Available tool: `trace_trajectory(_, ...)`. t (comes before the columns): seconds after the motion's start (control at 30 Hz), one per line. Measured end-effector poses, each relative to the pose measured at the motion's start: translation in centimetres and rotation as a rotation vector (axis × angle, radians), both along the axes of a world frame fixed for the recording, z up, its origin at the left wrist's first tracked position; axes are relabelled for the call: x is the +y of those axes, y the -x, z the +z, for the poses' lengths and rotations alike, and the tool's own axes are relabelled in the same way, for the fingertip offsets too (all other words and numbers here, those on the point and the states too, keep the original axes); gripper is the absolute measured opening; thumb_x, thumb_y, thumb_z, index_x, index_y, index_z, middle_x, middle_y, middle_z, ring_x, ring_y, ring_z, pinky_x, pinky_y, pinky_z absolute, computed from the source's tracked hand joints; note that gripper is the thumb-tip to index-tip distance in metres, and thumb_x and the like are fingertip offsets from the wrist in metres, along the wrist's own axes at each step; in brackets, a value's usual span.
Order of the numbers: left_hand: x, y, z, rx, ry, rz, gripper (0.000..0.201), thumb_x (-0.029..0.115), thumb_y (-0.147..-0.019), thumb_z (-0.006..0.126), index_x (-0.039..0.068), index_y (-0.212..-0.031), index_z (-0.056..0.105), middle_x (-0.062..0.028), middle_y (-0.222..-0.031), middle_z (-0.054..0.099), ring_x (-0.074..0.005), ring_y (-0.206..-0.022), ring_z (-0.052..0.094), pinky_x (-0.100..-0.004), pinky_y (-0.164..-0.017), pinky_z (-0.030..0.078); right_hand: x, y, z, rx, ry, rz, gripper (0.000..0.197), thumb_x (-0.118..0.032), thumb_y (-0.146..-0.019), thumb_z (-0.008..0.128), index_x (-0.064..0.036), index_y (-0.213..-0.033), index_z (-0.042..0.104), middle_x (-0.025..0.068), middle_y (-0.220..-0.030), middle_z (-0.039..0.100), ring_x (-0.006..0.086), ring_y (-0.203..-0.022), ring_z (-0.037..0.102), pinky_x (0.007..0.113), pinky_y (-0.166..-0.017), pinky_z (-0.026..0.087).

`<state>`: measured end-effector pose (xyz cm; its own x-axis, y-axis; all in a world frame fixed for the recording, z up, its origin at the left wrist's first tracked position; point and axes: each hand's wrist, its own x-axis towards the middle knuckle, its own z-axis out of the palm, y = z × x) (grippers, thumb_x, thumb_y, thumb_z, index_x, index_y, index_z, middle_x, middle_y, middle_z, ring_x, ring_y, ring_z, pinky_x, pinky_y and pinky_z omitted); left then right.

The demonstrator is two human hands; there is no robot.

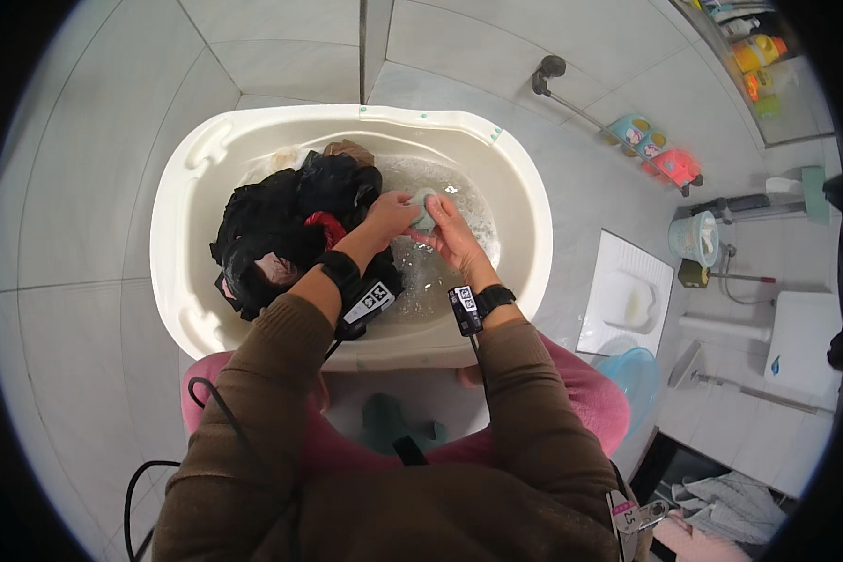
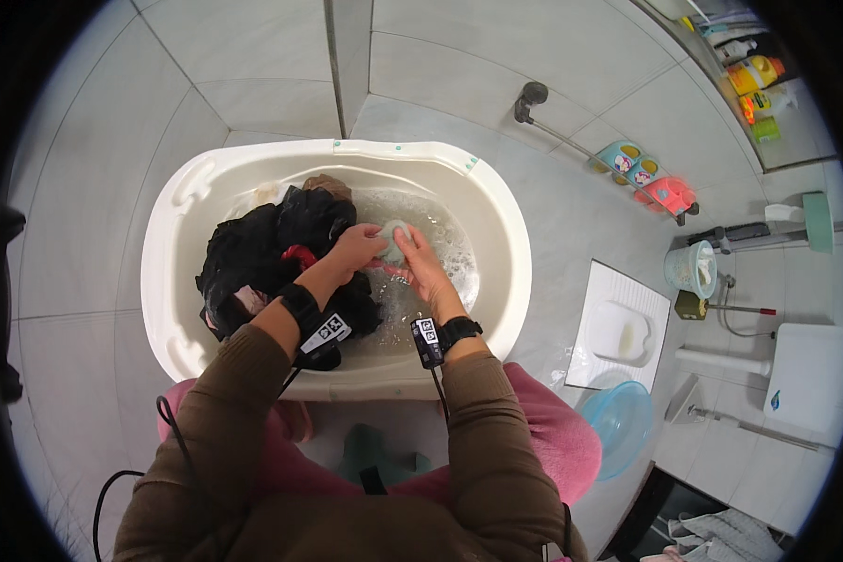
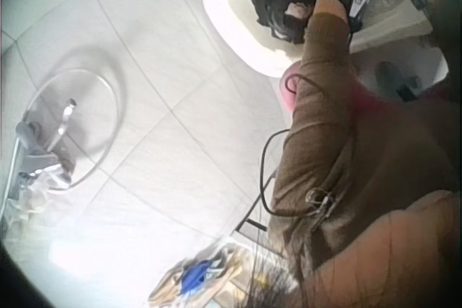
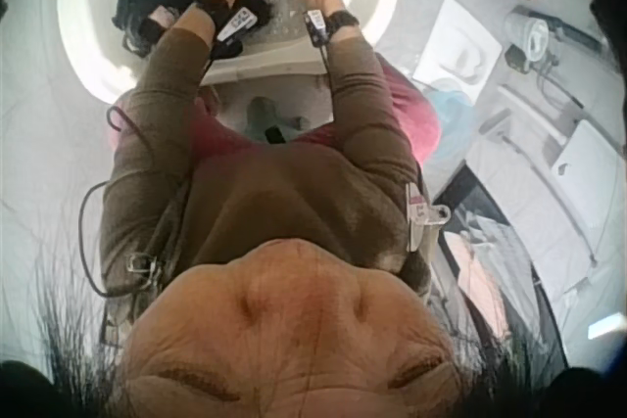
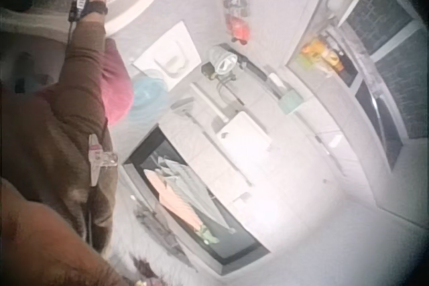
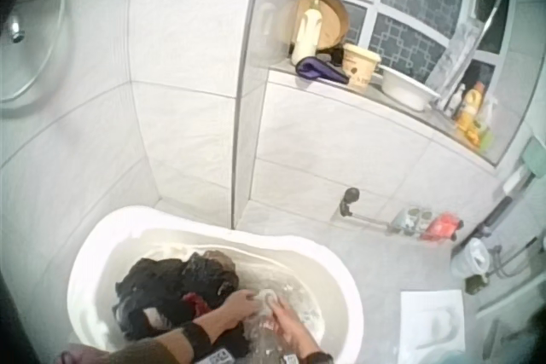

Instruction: The person hand washes clothes in a bathroom. They scrub a light-colored cloth in a blue basin, then transfer it to a white tub with other garments, scrubbing and rinsing items under running water.

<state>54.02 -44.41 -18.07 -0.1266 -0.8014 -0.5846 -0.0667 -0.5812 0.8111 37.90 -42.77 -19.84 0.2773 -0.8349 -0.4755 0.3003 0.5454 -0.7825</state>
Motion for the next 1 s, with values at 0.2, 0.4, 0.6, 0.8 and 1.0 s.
trace_trajectory(0.2, -0.2, 0.3, 2.4, -0.044, 0.057, -0.074, 0.035, 0.017, -0.090, 0.058, 0.003, -0.122, 0.060, -0.0072, -0.100, 0.062, -0.0152, -0.086, 0.062, -0.0283, -0.068, 0.056, -1.2, 2.5, 5.6, 0.473, -0.046, 0.209, 0.056, -0.042, -0.088, 0.068, -0.0162, -0.134, 0.048, 0.0032, -0.105, 0.062, 0.0097, -0.089, 0.053, 0.026, -0.064, 0.049)
trace_trajectory(0.4, 0.0, -1.7, 2.3, 0.191, 0.056, -0.106, 0.028, 0.018, -0.093, 0.056, 0.004, -0.116, 0.063, -0.0055, -0.095, 0.062, -0.0124, -0.076, 0.060, -0.0262, -0.066, 0.054, -1.5, 6.6, 9.0, 0.579, 0.015, 0.329, 0.043, -0.039, -0.088, 0.069, -0.0093, -0.118, 0.058, 0.0008, -0.096, 0.063, 0.0065, -0.065, 0.051, 0.019, -0.048, 0.037)
trace_trajectory(0.6, 0.9, 0.6, -3.1, 0.226, -0.046, 0.281, 0.035, 0.023, -0.094, 0.054, 0.005, -0.125, 0.056, -0.0048, -0.095, 0.062, -0.0157, -0.081, 0.062, -0.0303, -0.074, 0.054, -1.5, 6.8, 1.1, 0.606, -0.021, 0.129, 0.041, -0.028, -0.092, 0.064, -0.0026, -0.123, 0.055, 0.0057, -0.094, 0.063, 0.0120, -0.067, 0.059, 0.024, -0.056, 0.053)
trace_trajectory(0.8, 6.1, 0.2, -8.5, 0.174, -0.290, 0.089, 0.055, 0.029, -0.089, 0.052, 0.009, -0.140, 0.045, -0.0125, -0.131, 0.055, -0.0252, -0.118, 0.050, -0.0410, -0.093, 0.045, 2.0, 9.2, -12.5, 1.054, 0.028, -0.026, 0.053, -0.028, -0.088, 0.066, 0.0065, -0.125, 0.049, 0.0135, -0.098, 0.063, 0.0224, -0.073, 0.063, 0.036, -0.065, 0.054)
trace_trajectory(1.0, 7.1, 1.0, -10.0, -0.228, -0.233, -0.089, 0.058, 0.027, -0.088, 0.053, 0.000, -0.137, 0.041, -0.0254, -0.135, 0.050, -0.0380, -0.124, 0.049, -0.0428, -0.101, 0.042, 1.2, 6.3, -17.1, 1.198, 0.079, -0.117, 0.055, -0.034, -0.088, 0.059, 0.0064, -0.125, 0.051, 0.0308, -0.120, 0.057, 0.0434, -0.113, 0.054, 0.045, -0.096, 0.043)
